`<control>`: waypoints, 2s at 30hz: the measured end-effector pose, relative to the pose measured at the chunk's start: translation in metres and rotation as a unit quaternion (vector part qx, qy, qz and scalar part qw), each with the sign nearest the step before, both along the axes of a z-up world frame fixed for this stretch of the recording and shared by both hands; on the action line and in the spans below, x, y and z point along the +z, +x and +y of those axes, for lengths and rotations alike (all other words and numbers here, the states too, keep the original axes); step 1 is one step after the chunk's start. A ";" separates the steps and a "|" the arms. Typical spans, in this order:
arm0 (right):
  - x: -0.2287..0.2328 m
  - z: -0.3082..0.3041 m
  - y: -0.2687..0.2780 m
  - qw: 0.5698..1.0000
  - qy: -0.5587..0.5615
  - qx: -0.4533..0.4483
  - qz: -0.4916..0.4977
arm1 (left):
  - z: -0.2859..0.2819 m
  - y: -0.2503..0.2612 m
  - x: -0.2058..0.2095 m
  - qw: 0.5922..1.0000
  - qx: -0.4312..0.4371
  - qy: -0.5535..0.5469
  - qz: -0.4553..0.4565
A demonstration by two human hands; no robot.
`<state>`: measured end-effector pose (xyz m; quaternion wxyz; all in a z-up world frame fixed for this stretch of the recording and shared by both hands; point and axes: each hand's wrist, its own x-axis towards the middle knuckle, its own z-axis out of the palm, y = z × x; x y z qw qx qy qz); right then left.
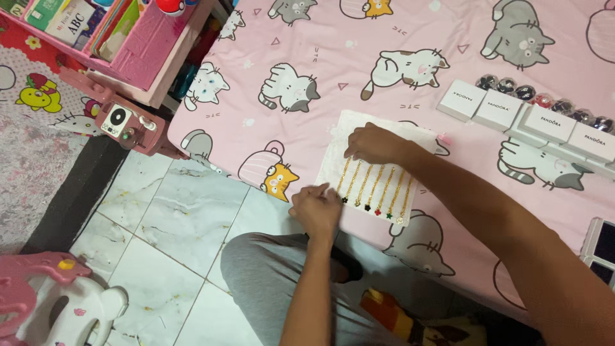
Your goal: The person sits on a bed and handles several gold bracelets with charms, arranging them on a white cloth. They then open a small white box, place a bracelet inside, close the box, and set it aside. The person continues to handle and arrange the remaining bracelets on the cloth.
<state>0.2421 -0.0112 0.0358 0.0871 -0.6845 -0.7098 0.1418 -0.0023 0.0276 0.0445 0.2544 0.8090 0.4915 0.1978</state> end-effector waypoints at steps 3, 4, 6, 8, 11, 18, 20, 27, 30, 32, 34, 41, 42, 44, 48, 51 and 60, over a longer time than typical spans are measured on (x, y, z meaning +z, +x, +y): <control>0.001 0.001 -0.005 1.000 -0.001 0.003 -0.006 | -0.003 0.000 0.004 0.999 -0.037 -0.006 0.018; 0.002 0.001 -0.006 1.000 -0.001 0.002 -0.008 | -0.005 0.001 0.004 0.999 -0.042 -0.001 0.011; 0.005 0.003 -0.005 1.000 -0.002 0.000 -0.014 | -0.007 0.003 0.003 0.999 -0.052 0.010 -0.003; 0.008 0.002 -0.006 1.000 -0.003 -0.008 -0.001 | -0.007 0.005 0.002 0.998 -0.051 0.021 0.019; 0.011 0.002 -0.008 1.000 -0.007 0.003 -0.020 | -0.009 0.005 -0.003 0.998 -0.047 0.034 0.028; 0.007 0.000 -0.009 0.999 0.025 0.010 -0.022 | -0.008 0.005 -0.007 0.997 -0.049 0.058 0.020; 0.002 -0.002 -0.009 0.999 0.033 0.002 -0.004 | -0.010 0.004 -0.007 0.997 -0.047 0.057 0.023; -0.006 -0.002 -0.007 0.999 0.033 -0.003 -0.003 | -0.011 0.003 -0.002 0.998 -0.050 0.038 0.025; 0.001 -0.004 -0.006 0.998 0.066 -0.002 -0.016 | -0.005 0.002 0.005 1.000 0.002 0.022 -0.003; 0.008 -0.009 -0.005 0.997 0.070 -0.011 -0.026 | 0.006 -0.001 0.008 0.999 0.005 0.029 0.019; 0.011 -0.017 -0.009 0.996 0.079 -0.026 -0.031 | 0.007 -0.004 0.007 0.999 -0.013 0.052 0.002; 0.017 -0.058 -0.033 0.981 0.087 -0.149 -0.084 | -0.003 0.034 0.006 0.950 -0.255 0.181 -0.026; 0.017 -0.071 -0.038 0.976 0.087 -0.184 -0.083 | -0.003 0.044 0.007 0.942 -0.278 0.188 -0.005; 0.016 -0.100 -0.047 0.956 0.107 -0.232 -0.142 | -0.002 0.063 0.012 0.928 -0.322 0.184 0.042; 0.026 -0.172 -0.066 0.937 0.104 -0.315 -0.110 | -0.028 0.081 0.028 0.881 -0.439 0.166 0.064; 0.036 -0.225 -0.078 0.930 -0.005 -0.359 -0.083 | -0.063 0.085 0.037 0.852 -0.501 0.140 0.055; 0.078 -0.370 -0.102 0.877 -0.046 -0.466 -0.108 | -0.144 0.104 0.046 0.774 -0.605 0.179 0.050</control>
